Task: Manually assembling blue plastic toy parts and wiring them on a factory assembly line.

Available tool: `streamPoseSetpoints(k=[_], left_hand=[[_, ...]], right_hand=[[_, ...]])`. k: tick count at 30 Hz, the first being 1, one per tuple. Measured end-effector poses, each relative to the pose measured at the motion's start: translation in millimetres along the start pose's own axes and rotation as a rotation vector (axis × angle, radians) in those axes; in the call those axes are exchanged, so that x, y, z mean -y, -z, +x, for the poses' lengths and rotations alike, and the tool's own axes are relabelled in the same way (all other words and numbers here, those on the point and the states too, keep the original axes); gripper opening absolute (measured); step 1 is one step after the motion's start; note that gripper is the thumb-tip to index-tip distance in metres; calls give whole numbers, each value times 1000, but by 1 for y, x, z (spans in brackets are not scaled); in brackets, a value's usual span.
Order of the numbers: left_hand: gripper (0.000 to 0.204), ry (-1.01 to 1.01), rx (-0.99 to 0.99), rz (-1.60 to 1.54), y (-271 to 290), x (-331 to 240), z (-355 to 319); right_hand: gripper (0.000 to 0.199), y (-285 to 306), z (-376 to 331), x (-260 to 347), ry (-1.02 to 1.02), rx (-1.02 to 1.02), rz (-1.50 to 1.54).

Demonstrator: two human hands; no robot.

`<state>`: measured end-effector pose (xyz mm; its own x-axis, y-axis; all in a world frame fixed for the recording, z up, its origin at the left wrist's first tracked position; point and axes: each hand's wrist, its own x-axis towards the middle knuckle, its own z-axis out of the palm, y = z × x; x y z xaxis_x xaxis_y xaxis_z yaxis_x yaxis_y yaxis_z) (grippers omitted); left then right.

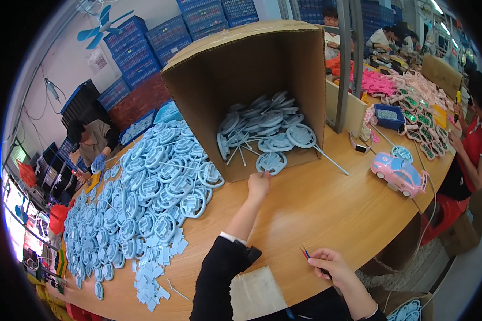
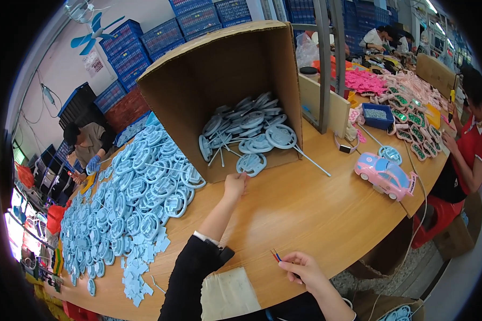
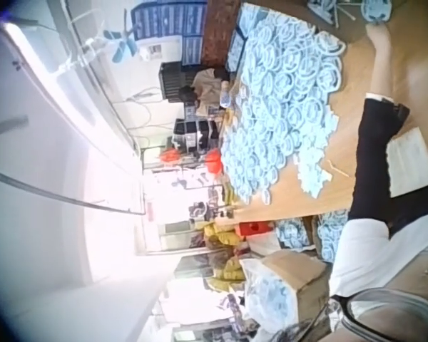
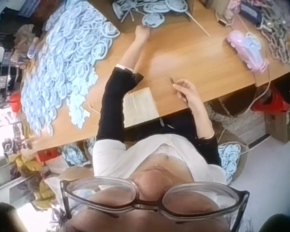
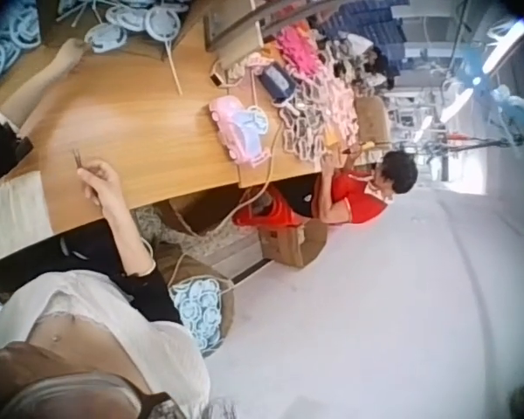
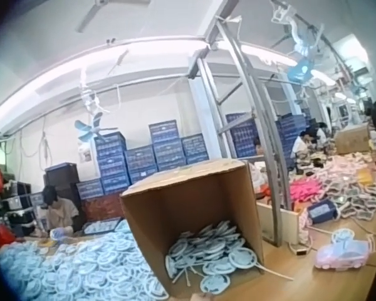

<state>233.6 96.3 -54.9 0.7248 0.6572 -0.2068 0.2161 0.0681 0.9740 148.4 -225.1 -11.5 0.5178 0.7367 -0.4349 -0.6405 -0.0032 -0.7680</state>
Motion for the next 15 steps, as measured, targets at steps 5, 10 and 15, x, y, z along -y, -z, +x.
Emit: streamPoseSetpoints(k=[5,10,15], left_hand=[[25,48,175,259,26,-14,-111],[23,195,427,444,119,-30,-205],[20,-356,40,1040,156,-21,-235]], right_hand=[[11,14,5,-1,48,-70,-28],[15,1,17,-3,21,-10,-38],[18,-18,37,-38,531,59,-414]])
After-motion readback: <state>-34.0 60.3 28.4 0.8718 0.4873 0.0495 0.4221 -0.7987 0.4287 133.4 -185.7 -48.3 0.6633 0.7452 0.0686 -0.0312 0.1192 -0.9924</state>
